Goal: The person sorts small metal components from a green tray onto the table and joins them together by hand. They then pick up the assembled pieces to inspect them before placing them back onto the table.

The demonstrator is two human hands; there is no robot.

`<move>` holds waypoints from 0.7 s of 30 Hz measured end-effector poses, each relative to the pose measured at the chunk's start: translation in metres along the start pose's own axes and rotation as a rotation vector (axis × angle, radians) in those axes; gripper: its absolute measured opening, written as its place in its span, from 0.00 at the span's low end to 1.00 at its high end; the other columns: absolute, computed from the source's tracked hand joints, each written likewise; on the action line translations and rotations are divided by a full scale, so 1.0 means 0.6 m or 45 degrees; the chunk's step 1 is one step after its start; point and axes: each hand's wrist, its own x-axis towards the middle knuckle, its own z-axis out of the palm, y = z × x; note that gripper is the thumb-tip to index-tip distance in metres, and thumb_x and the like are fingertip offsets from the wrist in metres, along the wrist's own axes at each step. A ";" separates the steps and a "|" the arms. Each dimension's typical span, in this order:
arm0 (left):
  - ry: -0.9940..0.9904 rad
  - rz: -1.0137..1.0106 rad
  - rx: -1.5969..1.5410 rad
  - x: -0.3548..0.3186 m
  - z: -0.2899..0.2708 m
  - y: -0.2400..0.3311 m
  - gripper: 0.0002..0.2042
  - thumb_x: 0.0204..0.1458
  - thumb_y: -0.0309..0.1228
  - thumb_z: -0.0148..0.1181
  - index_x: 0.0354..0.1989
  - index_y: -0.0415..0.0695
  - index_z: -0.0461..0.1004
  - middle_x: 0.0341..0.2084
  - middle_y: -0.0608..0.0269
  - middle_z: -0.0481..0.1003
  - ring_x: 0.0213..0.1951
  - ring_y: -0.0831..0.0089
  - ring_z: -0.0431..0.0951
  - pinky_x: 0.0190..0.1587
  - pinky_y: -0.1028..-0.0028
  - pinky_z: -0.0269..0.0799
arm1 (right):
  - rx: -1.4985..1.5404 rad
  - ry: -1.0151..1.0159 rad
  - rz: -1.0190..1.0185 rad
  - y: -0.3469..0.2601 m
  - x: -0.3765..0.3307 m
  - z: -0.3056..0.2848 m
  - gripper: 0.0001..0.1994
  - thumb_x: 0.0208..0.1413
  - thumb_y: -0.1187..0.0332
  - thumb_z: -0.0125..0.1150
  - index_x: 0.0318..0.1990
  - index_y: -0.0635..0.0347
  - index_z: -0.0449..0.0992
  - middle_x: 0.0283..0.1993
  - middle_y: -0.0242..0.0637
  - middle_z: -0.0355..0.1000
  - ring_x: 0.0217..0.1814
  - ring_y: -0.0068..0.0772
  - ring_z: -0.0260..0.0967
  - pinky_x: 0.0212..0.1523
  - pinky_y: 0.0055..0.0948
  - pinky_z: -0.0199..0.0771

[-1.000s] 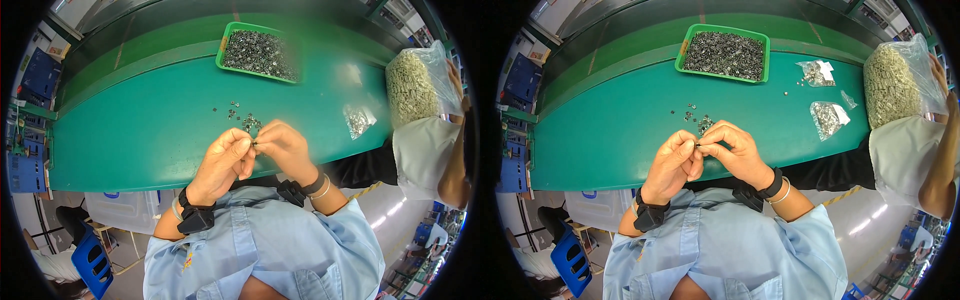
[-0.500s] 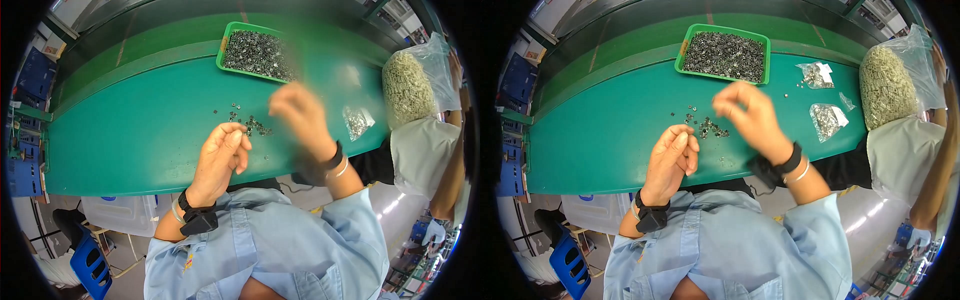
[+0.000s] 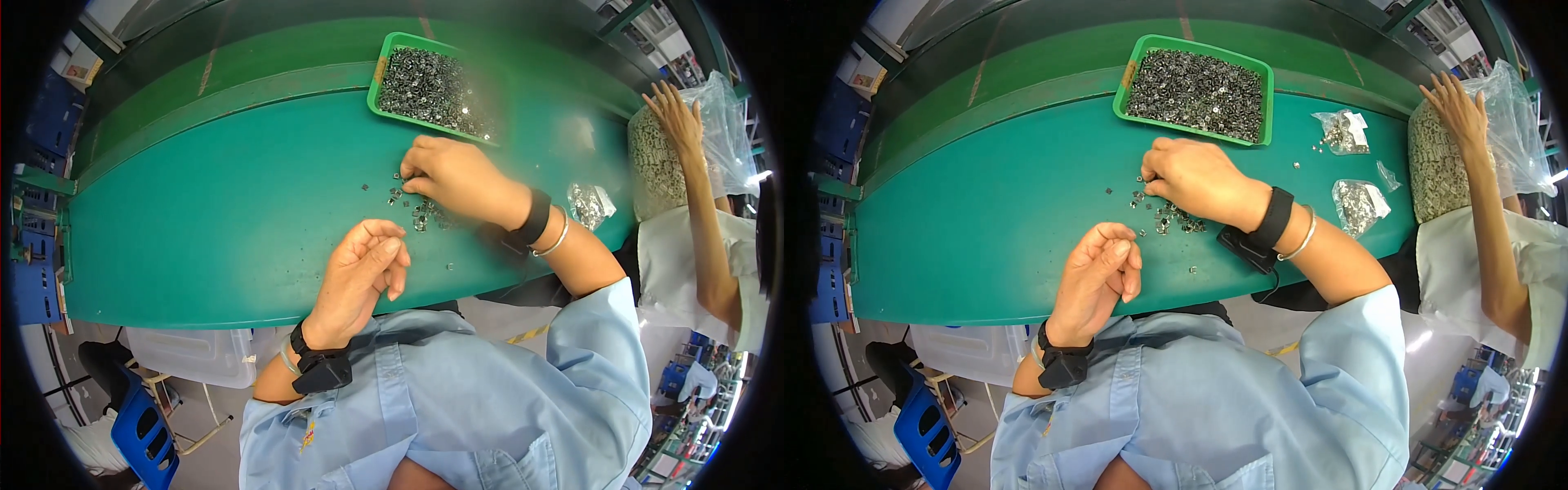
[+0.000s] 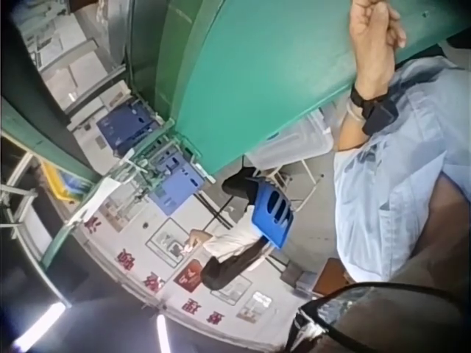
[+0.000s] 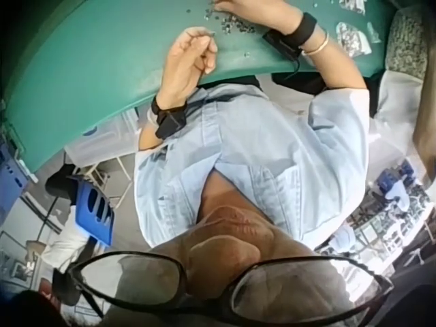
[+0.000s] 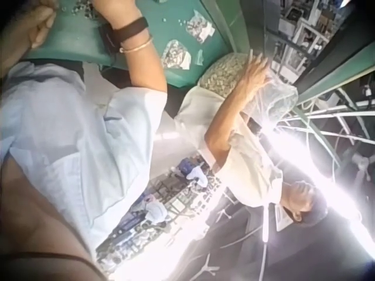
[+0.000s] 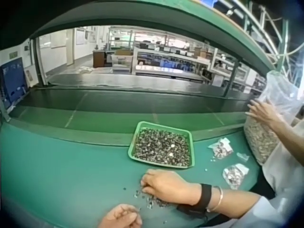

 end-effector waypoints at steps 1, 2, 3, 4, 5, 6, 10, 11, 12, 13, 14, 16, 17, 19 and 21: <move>-0.003 -0.003 -0.013 0.000 0.000 0.001 0.07 0.60 0.29 0.50 0.44 0.41 0.67 0.28 0.64 0.72 0.22 0.79 0.70 0.23 0.80 0.65 | 0.010 -0.011 0.003 0.001 0.002 0.005 0.07 0.51 0.69 0.61 0.36 0.61 0.75 0.33 0.38 0.69 0.37 0.40 0.69 0.40 0.34 0.70; -0.008 -0.006 -0.026 0.000 -0.001 0.001 0.07 0.60 0.29 0.50 0.44 0.40 0.67 0.28 0.64 0.72 0.22 0.79 0.70 0.23 0.79 0.65 | 0.020 -0.022 0.007 0.000 0.004 0.008 0.07 0.51 0.69 0.61 0.35 0.61 0.75 0.33 0.38 0.69 0.37 0.40 0.69 0.39 0.35 0.70; -0.010 -0.006 -0.028 0.000 -0.001 0.002 0.07 0.60 0.29 0.50 0.44 0.40 0.67 0.28 0.64 0.72 0.22 0.79 0.70 0.23 0.79 0.65 | 0.029 -0.031 0.012 -0.002 0.004 0.010 0.07 0.51 0.69 0.61 0.35 0.61 0.75 0.32 0.38 0.69 0.36 0.40 0.69 0.39 0.35 0.70; -0.002 -0.009 -0.031 0.000 -0.001 0.002 0.08 0.61 0.29 0.50 0.44 0.40 0.67 0.28 0.64 0.72 0.22 0.79 0.70 0.23 0.79 0.65 | 0.026 -0.031 0.014 -0.003 0.000 0.008 0.07 0.51 0.69 0.61 0.35 0.61 0.75 0.32 0.38 0.69 0.36 0.40 0.69 0.39 0.35 0.70; 0.006 -0.014 -0.033 0.000 0.000 0.002 0.08 0.61 0.29 0.50 0.44 0.40 0.67 0.28 0.63 0.72 0.22 0.79 0.70 0.23 0.79 0.65 | 0.089 0.007 0.001 -0.008 -0.007 0.004 0.06 0.50 0.69 0.61 0.35 0.61 0.75 0.32 0.37 0.69 0.36 0.39 0.69 0.38 0.34 0.70; 0.020 -0.013 -0.037 -0.001 -0.001 0.002 0.08 0.61 0.30 0.50 0.45 0.40 0.67 0.28 0.63 0.72 0.23 0.79 0.70 0.23 0.79 0.65 | 0.155 0.039 -0.020 -0.016 -0.013 -0.002 0.06 0.50 0.70 0.62 0.34 0.60 0.75 0.32 0.37 0.69 0.36 0.39 0.69 0.38 0.34 0.70; 0.063 0.012 -0.008 -0.001 0.007 0.005 0.09 0.61 0.31 0.49 0.45 0.40 0.67 0.28 0.63 0.72 0.23 0.78 0.70 0.23 0.79 0.65 | 0.379 0.134 -0.085 -0.054 -0.044 -0.011 0.06 0.48 0.72 0.64 0.34 0.59 0.75 0.33 0.36 0.70 0.35 0.37 0.69 0.36 0.31 0.71; 0.059 0.010 -0.004 -0.001 0.012 0.006 0.09 0.61 0.31 0.49 0.45 0.40 0.67 0.28 0.63 0.72 0.23 0.78 0.70 0.23 0.79 0.65 | 0.456 0.171 -0.108 -0.060 -0.052 -0.012 0.06 0.47 0.73 0.64 0.33 0.59 0.75 0.33 0.35 0.70 0.35 0.36 0.70 0.35 0.30 0.71; 0.051 0.019 0.011 -0.001 0.017 0.007 0.09 0.61 0.32 0.49 0.45 0.40 0.67 0.28 0.63 0.72 0.23 0.78 0.70 0.23 0.79 0.65 | 0.456 0.176 -0.106 -0.063 -0.059 -0.010 0.06 0.47 0.73 0.64 0.33 0.59 0.75 0.33 0.35 0.70 0.35 0.36 0.70 0.35 0.30 0.71; 0.044 0.028 0.026 -0.001 0.023 0.007 0.10 0.62 0.33 0.49 0.44 0.39 0.67 0.28 0.62 0.72 0.23 0.78 0.70 0.23 0.79 0.65 | 0.477 0.206 -0.136 -0.066 -0.065 -0.006 0.06 0.47 0.74 0.65 0.33 0.59 0.75 0.33 0.35 0.70 0.35 0.36 0.70 0.35 0.30 0.71; 0.038 0.037 0.042 -0.001 0.027 0.007 0.10 0.62 0.34 0.49 0.44 0.39 0.67 0.28 0.62 0.72 0.23 0.78 0.70 0.23 0.79 0.65 | 0.498 0.237 -0.166 -0.068 -0.070 -0.001 0.07 0.46 0.76 0.65 0.33 0.59 0.75 0.33 0.35 0.70 0.35 0.35 0.70 0.34 0.29 0.71; 0.029 0.044 0.084 -0.001 0.025 0.002 0.10 0.62 0.34 0.49 0.43 0.39 0.67 0.28 0.62 0.72 0.22 0.78 0.70 0.23 0.79 0.65 | 0.520 0.274 -0.197 -0.071 -0.079 0.004 0.07 0.45 0.77 0.66 0.33 0.59 0.75 0.33 0.34 0.71 0.35 0.34 0.70 0.33 0.29 0.71; 0.021 0.053 0.121 0.000 0.024 0.000 0.10 0.62 0.34 0.49 0.42 0.39 0.67 0.28 0.62 0.73 0.22 0.78 0.70 0.23 0.79 0.65 | 0.521 0.316 -0.209 -0.072 -0.083 0.006 0.07 0.45 0.77 0.66 0.33 0.60 0.75 0.33 0.35 0.71 0.35 0.34 0.70 0.33 0.29 0.71; 0.009 0.059 0.165 0.001 0.027 -0.003 0.10 0.62 0.34 0.49 0.41 0.39 0.67 0.28 0.61 0.73 0.22 0.78 0.70 0.22 0.80 0.65 | 0.524 0.400 -0.232 -0.072 -0.090 0.010 0.08 0.45 0.78 0.66 0.33 0.60 0.75 0.33 0.35 0.71 0.34 0.34 0.71 0.32 0.29 0.71; 0.001 0.051 0.115 0.003 0.034 -0.005 0.10 0.62 0.34 0.49 0.40 0.39 0.67 0.28 0.61 0.73 0.22 0.78 0.70 0.22 0.80 0.65 | 0.505 0.462 -0.239 -0.068 -0.100 0.017 0.08 0.44 0.78 0.66 0.33 0.60 0.75 0.33 0.35 0.71 0.34 0.34 0.71 0.32 0.29 0.71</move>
